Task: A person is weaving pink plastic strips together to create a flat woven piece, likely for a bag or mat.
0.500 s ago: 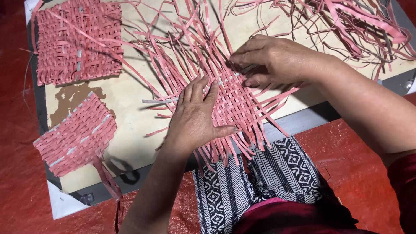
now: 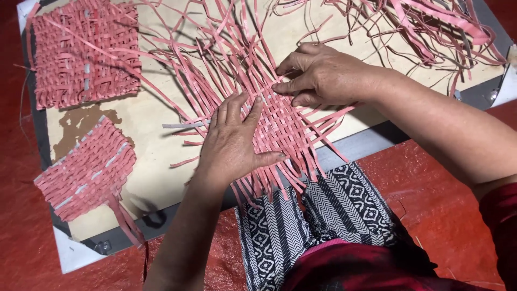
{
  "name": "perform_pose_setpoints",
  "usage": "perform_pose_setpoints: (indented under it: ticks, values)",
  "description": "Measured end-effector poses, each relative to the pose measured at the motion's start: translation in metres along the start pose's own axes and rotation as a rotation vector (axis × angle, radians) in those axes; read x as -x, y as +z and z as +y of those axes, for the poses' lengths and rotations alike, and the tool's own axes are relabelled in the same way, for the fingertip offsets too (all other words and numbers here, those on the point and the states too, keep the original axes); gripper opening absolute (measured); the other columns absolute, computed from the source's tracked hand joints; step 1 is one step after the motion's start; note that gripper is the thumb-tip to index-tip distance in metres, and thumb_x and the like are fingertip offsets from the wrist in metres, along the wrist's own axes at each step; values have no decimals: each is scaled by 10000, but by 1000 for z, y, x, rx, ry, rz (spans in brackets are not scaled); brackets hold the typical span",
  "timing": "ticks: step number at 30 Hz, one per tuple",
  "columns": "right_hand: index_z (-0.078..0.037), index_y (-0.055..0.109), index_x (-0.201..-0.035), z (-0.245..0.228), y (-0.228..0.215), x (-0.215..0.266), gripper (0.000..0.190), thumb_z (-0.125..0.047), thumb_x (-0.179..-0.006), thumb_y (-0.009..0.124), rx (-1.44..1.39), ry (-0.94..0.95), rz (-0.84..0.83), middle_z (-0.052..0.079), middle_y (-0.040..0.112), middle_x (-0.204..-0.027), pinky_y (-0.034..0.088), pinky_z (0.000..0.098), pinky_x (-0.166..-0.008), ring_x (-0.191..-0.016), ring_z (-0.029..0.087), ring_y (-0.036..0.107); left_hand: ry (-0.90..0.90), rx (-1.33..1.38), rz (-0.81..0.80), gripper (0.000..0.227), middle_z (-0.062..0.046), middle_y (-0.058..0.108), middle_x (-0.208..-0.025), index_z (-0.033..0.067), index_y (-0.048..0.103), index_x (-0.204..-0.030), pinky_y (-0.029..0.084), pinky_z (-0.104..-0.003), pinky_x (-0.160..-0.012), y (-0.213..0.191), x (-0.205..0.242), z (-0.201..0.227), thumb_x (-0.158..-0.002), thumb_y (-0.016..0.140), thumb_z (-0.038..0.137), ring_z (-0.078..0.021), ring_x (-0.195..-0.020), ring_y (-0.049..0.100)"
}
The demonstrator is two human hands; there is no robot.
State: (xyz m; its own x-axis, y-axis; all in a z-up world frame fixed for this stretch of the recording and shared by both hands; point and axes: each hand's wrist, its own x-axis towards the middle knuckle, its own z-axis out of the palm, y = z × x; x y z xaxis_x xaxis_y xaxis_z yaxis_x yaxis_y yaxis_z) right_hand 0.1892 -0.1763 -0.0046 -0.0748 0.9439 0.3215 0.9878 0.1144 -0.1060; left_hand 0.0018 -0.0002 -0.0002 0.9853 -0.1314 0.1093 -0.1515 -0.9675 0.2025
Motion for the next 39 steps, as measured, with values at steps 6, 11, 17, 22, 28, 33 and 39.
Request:
perform_pose_setpoints:
  ticks: [6,11,17,22,28,33,39]
  values:
    - [-197,583,-1174,-16,-17,-11,449,-282,-734,611,18,74,-24,21,513,-1147,385,410,-756,-920,247,472,-19,-12,15,1013,-159,284,-1321,91,311,-1351,235,-459,-1005,3,1,1,-619,600,728,-326,-1238,251]
    - [-238,649,-1061,-19,-9,-18,303,-317,-776,583,141,55,-34,4,551,-1046,383,414,-672,-881,240,505,-47,-4,-52,1009,-155,247,-1350,108,260,-1373,222,-469,-999,-1,1,3,-646,559,741,-329,-1257,210]
    - [-209,644,-1081,-13,-5,-21,326,-287,-772,573,160,-24,-50,29,549,-1055,457,412,-608,-809,250,530,-1,-4,42,965,-162,290,-1315,92,330,-1333,246,-473,-996,1,3,1,-645,597,714,-333,-1223,267]
    - [-195,614,-1099,-17,-9,-26,350,-297,-768,566,159,-77,-49,50,519,-1038,453,426,-584,-825,271,536,-22,-66,14,993,-188,281,-1344,93,298,-1351,220,-448,-1008,1,1,0,-646,593,727,-344,-1239,254]
    - [-285,551,-1182,-23,-13,-30,459,-441,-753,502,232,105,-270,17,489,-1075,478,452,-638,-932,228,471,-25,-74,-22,1022,-180,263,-1343,106,236,-1373,213,-453,-1017,-10,3,5,-651,511,776,-330,-1245,238]
    - [-259,643,-1043,-22,-8,-23,335,-296,-720,562,-14,175,-119,18,534,-1048,459,441,-691,-979,261,514,-50,64,-51,1017,-192,288,-1300,50,343,-1328,168,-465,-1052,-16,5,7,-585,587,700,-362,-1272,224]
    - [-333,563,-1148,-32,-12,-19,406,-401,-751,519,110,200,-220,-10,458,-1136,415,439,-756,-1025,229,453,-17,31,-27,1004,-182,296,-1280,43,357,-1325,185,-462,-1040,-15,5,8,-599,614,688,-359,-1259,231]
